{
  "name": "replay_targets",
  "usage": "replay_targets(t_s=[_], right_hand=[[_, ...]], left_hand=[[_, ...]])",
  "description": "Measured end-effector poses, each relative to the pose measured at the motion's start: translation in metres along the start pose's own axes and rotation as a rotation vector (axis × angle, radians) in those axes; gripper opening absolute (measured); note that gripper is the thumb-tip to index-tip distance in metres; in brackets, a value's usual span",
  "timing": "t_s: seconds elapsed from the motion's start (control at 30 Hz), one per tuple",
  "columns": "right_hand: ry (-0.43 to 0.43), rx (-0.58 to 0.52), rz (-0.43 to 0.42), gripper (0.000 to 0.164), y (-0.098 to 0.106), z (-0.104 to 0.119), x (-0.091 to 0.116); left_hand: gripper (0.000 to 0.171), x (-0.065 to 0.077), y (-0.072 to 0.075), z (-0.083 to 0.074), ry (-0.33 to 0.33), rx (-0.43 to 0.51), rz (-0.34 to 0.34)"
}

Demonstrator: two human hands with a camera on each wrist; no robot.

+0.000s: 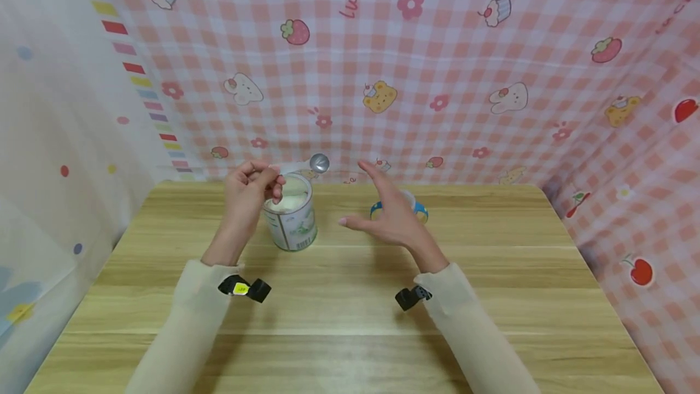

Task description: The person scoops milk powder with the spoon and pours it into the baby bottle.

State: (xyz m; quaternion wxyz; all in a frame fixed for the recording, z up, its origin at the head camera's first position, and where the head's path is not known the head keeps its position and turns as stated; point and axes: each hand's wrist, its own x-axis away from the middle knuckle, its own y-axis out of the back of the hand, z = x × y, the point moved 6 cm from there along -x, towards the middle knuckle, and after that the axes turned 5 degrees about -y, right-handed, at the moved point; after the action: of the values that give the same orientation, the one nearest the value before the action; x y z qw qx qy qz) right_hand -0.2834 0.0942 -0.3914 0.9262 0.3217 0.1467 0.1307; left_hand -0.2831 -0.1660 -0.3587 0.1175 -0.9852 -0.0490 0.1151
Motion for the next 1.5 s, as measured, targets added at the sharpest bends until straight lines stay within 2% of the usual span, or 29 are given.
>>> replay_targets(t_s=[0.33, 0.53, 0.7, 0.93, 1.1, 1.37, 1.5], right_hand=[[0.015, -0.024, 0.048, 0.109, -0.023, 0.004, -0.012], [-0.036, -0.054, 0.084, 0.111, -0.039, 0.004, -0.016], [-0.024, -0.054, 0.098, 0.111, -0.054, 0.006, -0.02], [-0.002, -0.06, 0.114, 0.116, -0.071, 0.009, -0.026], [-0.033, -0.09, 0.146, 0.118, -0.082, 0.01, -0.03], [-0.018, -0.154, 0.147, 0.116, -0.1, 0.01, -0.036], [0.007, -0.179, 0.134, 0.114, -0.107, 0.012, -0.038]], left_hand=[[0.01, 0.005, 0.025, -0.005, -0.03, -0.047, -0.014], [0.007, 0.008, 0.038, -0.006, -0.043, -0.084, -0.035], [0.01, 0.009, 0.046, -0.006, -0.066, -0.099, -0.044], [0.012, 0.01, 0.052, -0.01, -0.09, -0.155, -0.049], [0.012, 0.011, 0.055, -0.01, -0.093, -0.202, -0.028], [0.011, 0.007, 0.055, -0.006, -0.128, -0.372, 0.011], [0.013, 0.005, 0.051, -0.004, -0.175, -0.438, 0.049]])
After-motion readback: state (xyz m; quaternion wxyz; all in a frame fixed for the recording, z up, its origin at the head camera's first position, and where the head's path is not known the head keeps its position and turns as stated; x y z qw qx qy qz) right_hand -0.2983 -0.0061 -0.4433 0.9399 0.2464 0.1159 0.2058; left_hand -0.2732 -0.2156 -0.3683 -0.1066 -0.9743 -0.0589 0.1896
